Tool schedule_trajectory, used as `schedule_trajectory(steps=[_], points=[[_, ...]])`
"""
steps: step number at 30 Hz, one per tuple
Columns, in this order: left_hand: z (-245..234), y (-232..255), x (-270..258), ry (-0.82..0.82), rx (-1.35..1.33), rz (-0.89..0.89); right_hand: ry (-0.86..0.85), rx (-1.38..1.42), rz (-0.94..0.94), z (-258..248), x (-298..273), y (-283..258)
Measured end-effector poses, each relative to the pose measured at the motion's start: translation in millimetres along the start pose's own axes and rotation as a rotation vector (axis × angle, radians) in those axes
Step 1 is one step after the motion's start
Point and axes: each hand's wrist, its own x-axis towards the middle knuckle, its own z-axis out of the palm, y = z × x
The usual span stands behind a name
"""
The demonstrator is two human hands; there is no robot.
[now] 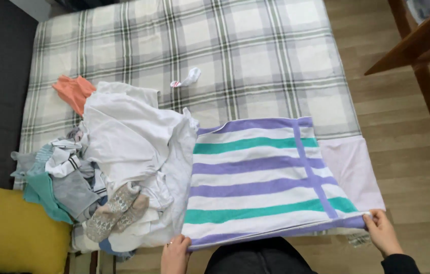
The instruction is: The person folds multiple towels one at a time on a bed. They pick up each towel, unfold it, fold it into a neat rectangle, and place it on the bed. The towels include a light pink towel, a purple and green striped towel, and several white towels.
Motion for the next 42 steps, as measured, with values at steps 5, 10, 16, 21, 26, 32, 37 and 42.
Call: schedule_trajectory(steps=[5, 10, 16, 21, 26, 32, 37, 42], points=[[82, -5, -24, -0.333, 0.012, 0.102, -0.033, -0.498, 0.125, 4, 1, 66], [38, 15, 30, -0.388, -0.171, -0.014, -0.025, -0.480, 0.158, 30, 29, 64], [14, 51, 154, -0.436, -0.488, -0.297, 0.044, -0.549, 0.120, 122, 43, -35], [63, 49, 268, -0.203, -0.476, -0.427, 0.052, -0.715, 0.159, 195, 67, -21], [97, 49, 359, 0.200, -0.566, -0.385, 0.170, -0.648, -0.049, 236, 77, 3], [120, 39, 402, 0.436, -0.774, -0.443, 0.169, -0.629, 0.060, 245, 71, 45], [107, -7, 418, 0.165, -1.208, -0.287, 0.185, -0.598, 0.068, 244, 69, 58], [11, -11, 441, -0.506, -0.998, -0.140, 0.211, -0.589, 0.070, 244, 76, 63]])
